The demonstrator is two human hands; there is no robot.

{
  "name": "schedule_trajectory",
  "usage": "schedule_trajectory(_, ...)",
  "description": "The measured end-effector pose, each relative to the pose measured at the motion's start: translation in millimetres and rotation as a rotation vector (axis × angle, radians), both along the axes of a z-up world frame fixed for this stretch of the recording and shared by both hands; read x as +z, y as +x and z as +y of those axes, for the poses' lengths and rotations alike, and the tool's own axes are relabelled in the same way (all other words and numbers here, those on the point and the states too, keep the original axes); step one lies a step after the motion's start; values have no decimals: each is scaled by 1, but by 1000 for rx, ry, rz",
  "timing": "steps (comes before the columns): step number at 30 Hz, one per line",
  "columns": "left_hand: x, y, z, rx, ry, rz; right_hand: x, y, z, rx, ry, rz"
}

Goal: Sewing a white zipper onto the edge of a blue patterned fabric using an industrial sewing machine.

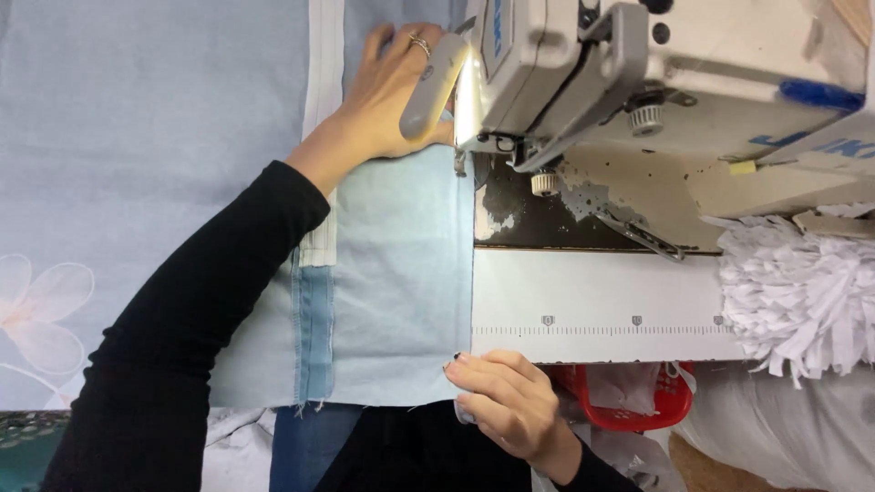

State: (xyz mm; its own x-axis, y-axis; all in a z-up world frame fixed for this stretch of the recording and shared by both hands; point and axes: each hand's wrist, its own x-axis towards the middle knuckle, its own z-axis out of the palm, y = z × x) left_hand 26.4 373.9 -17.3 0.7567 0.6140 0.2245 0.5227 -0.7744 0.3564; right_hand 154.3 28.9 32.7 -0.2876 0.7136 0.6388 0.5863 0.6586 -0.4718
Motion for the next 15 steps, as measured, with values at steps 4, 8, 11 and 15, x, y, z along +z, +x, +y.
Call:
schedule_trajectory(4, -9, 1, 14, -79, 24, -184, 7, 0, 24, -68, 12, -24)
schedule_trajectory(8, -13, 6, 47, -168, 257, -276, 19, 5, 58, -53, -72, -91)
schedule_trajectory(11, -20, 9, 75, -233, 328, -314, 16, 13, 81, -15, -117, -84)
schedule_trajectory(15, -43, 17, 113, -244, 252, -214, 13, 22, 113, 27, -150, -106)
